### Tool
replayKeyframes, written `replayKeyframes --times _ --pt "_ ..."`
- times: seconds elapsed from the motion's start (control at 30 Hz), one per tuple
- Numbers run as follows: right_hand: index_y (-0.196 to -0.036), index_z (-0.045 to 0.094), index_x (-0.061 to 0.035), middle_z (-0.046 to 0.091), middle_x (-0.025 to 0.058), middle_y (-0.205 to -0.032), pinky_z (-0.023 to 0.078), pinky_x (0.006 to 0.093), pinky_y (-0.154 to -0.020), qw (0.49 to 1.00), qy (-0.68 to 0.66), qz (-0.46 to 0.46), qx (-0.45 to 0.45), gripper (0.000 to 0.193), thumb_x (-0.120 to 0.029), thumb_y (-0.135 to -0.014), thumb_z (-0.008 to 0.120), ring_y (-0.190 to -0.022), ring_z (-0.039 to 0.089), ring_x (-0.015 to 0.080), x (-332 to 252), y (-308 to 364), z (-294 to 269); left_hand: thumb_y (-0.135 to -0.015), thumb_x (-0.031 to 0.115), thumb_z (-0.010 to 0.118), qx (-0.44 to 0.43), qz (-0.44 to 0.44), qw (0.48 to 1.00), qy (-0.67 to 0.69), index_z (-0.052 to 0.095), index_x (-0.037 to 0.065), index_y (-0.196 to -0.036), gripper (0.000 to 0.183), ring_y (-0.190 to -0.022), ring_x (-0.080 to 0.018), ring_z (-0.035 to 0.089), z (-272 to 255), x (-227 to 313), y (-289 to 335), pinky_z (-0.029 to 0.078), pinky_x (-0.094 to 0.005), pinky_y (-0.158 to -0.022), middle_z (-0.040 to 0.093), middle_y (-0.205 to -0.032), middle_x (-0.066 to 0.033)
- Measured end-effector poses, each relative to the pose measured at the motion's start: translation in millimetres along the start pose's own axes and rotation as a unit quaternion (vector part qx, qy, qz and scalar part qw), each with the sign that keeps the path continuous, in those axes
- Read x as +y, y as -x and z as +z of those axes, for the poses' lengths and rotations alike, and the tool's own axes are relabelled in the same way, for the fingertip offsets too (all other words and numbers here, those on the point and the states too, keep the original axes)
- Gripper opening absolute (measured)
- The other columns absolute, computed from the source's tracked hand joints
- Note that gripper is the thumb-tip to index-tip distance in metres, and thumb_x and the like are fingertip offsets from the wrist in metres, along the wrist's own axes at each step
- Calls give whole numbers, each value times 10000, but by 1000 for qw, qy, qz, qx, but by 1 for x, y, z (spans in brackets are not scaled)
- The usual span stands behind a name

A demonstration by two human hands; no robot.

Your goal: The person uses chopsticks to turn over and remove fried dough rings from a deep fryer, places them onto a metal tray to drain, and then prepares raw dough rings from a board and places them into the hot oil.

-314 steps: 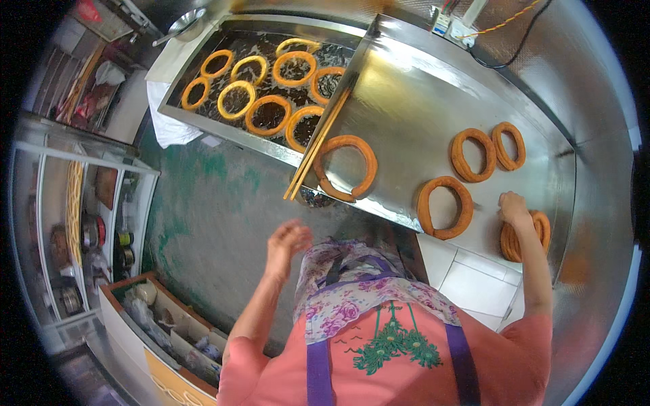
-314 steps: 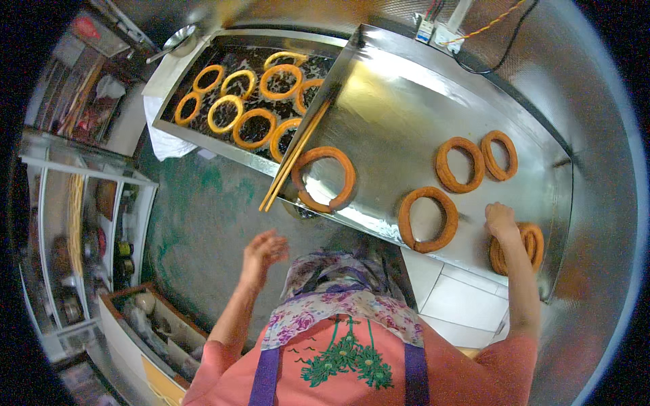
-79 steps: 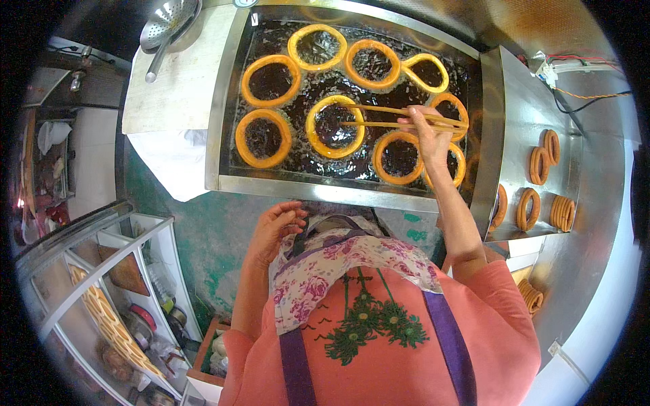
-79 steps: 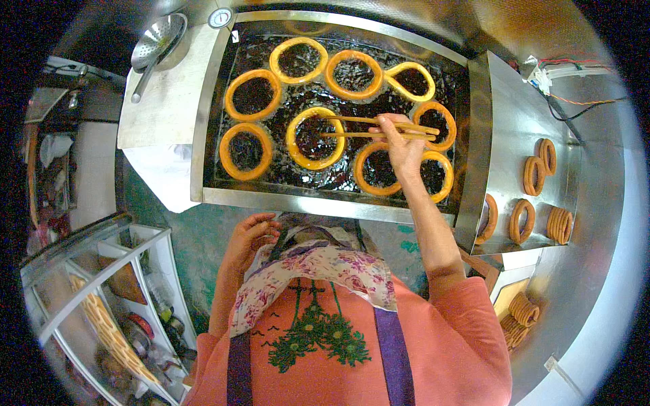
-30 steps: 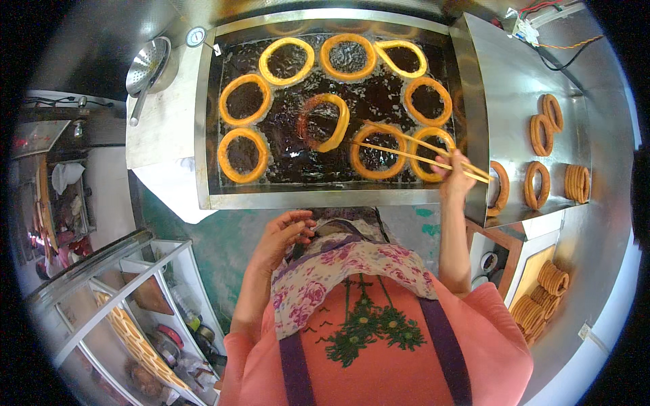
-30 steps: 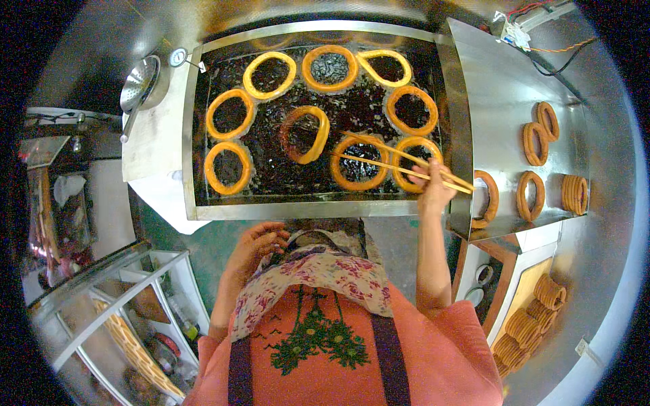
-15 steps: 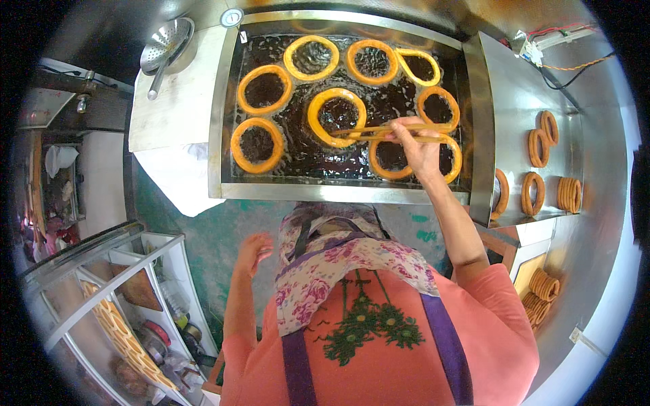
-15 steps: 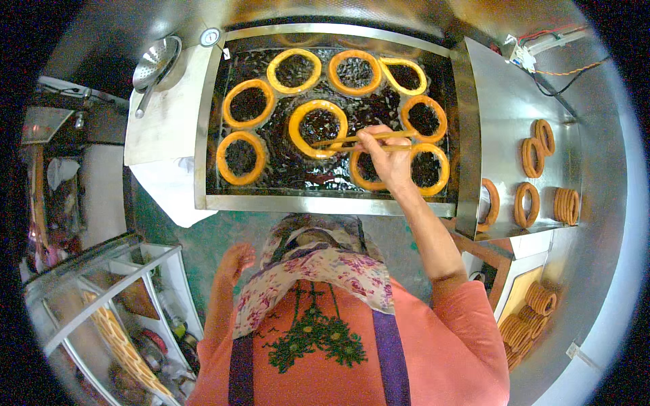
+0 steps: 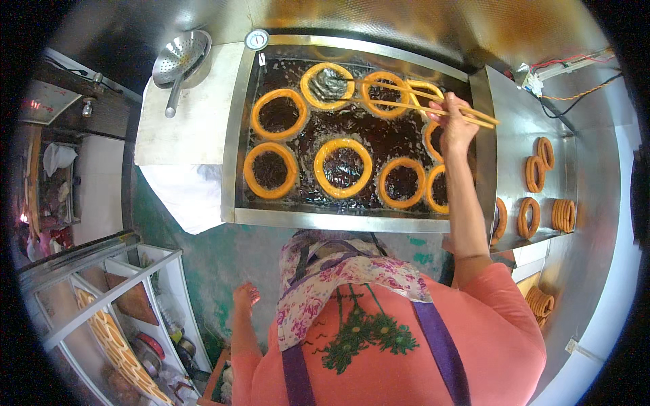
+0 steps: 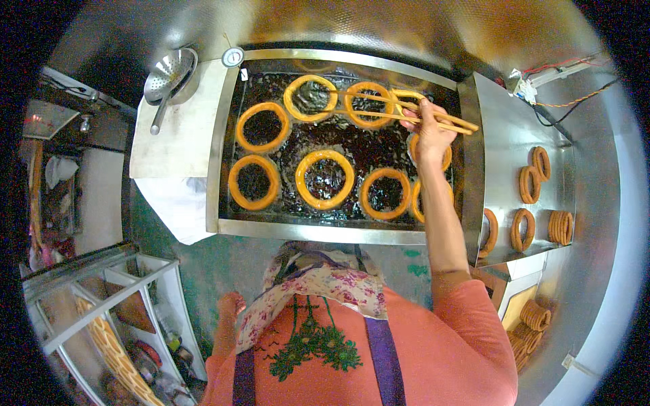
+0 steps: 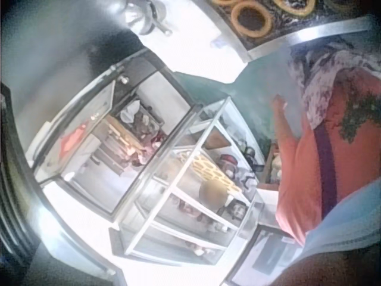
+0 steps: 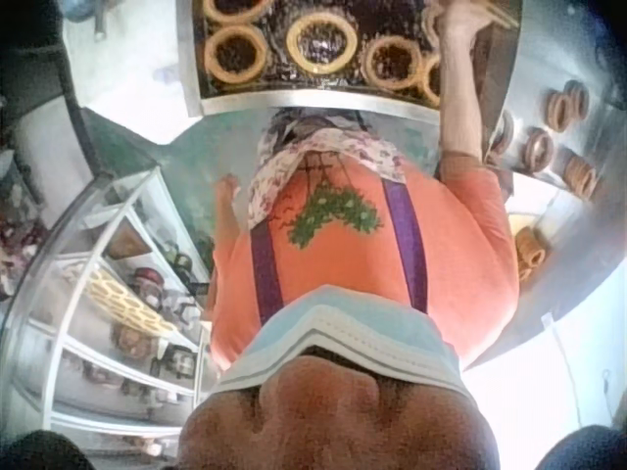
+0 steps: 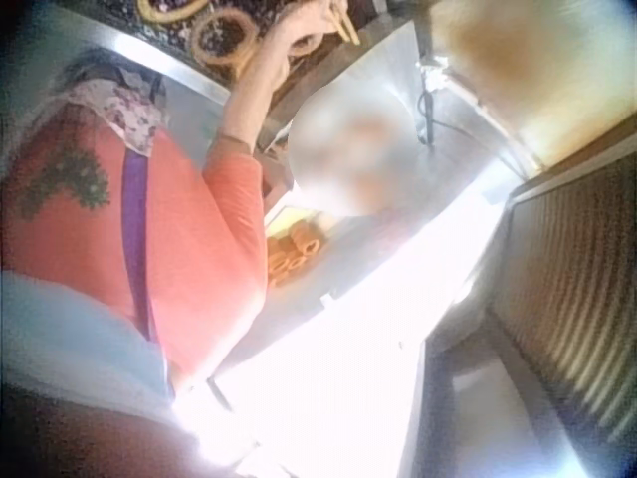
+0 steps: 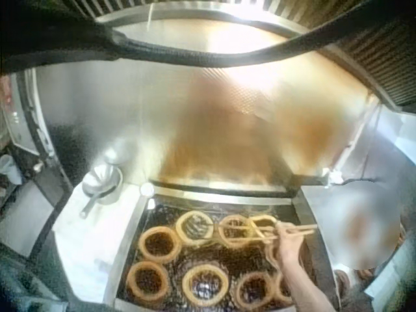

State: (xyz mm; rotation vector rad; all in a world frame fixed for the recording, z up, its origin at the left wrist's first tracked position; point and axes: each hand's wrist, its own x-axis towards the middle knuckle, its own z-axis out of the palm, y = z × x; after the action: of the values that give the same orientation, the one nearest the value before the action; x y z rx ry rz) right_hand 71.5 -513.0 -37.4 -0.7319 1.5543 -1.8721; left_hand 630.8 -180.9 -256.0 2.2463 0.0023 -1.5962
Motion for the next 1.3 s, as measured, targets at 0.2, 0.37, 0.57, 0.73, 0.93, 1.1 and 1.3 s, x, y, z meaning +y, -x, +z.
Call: replayKeyframes --times 0.2,0.37,0.57,0.73,0.93,1.1,1.3 --pt "-886 552 35 624 160 -773 572 321 -462 992 -60 61 91 168 -116 -846 613 -639 654 241 100 -12 39 -789 52 544 -71 -3 996 61 539 -7 -1108 324 -607 -197 580 16 1 -8 503 -315 -506 588 -813 -104" --pt "-952 552 46 626 155 -813 589 331 -498 981 -82 125 124 201 -126 -858 600 -676 658 245 144 -23 58 -795 47 548 -57 19 998 37 536 -22 -1112 324 -624 -206 593 37 24 5 505 -311 -510 594 -824 -111" --pt "-963 559 40 624 148 -832 594 352 -555 955 -139 225 137 235 -170 -865 598 -754 652 237 178 -32 33 -803 84 566 -36 53 998 -5 542 -25 -1106 323 -670 -209 608 34 39 17 518 -310 -540 605 -834 -116" --pt "-1012 560 -5 629 101 -804 585 334 -563 932 -250 231 122 244 -208 -878 585 -713 644 187 170 -22 -10 -811 90 550 -53 41 998 1 548 -26 -1107 319 -660 -196 602 35 38 27 520 -311 -558 608 -837 -114" --pt "-986 560 0 629 117 -803 603 318 -560 952 -193 212 110 214 -183 -878 582 -715 652 186 140 0 -74 -820 110 538 -73 62 994 -45 550 -14 -1117 322 -657 -194 599 67 31 18 518 -308 -564 606 -849 -106" --pt "-945 566 34 625 151 -822 591 294 -513 979 -87 162 87 241 -184 -854 616 -692 654 207 106 18 -98 -822 115 540 -103 76 991 -42 555 -9 -1110 314 -670 -198 606 81 29 6 519 -300 -559 608 -849 -100" --pt "-904 576 36 634 168 -786 577 287 -519 998 14 41 48 178 -133 -856 606 -645 659 209 21 16 -118 -815 112 551 -91 62 993 -47 559 -15 -1096 309 -670 -206 611 83 21 13 523 -310 -561 613 -828 -103"
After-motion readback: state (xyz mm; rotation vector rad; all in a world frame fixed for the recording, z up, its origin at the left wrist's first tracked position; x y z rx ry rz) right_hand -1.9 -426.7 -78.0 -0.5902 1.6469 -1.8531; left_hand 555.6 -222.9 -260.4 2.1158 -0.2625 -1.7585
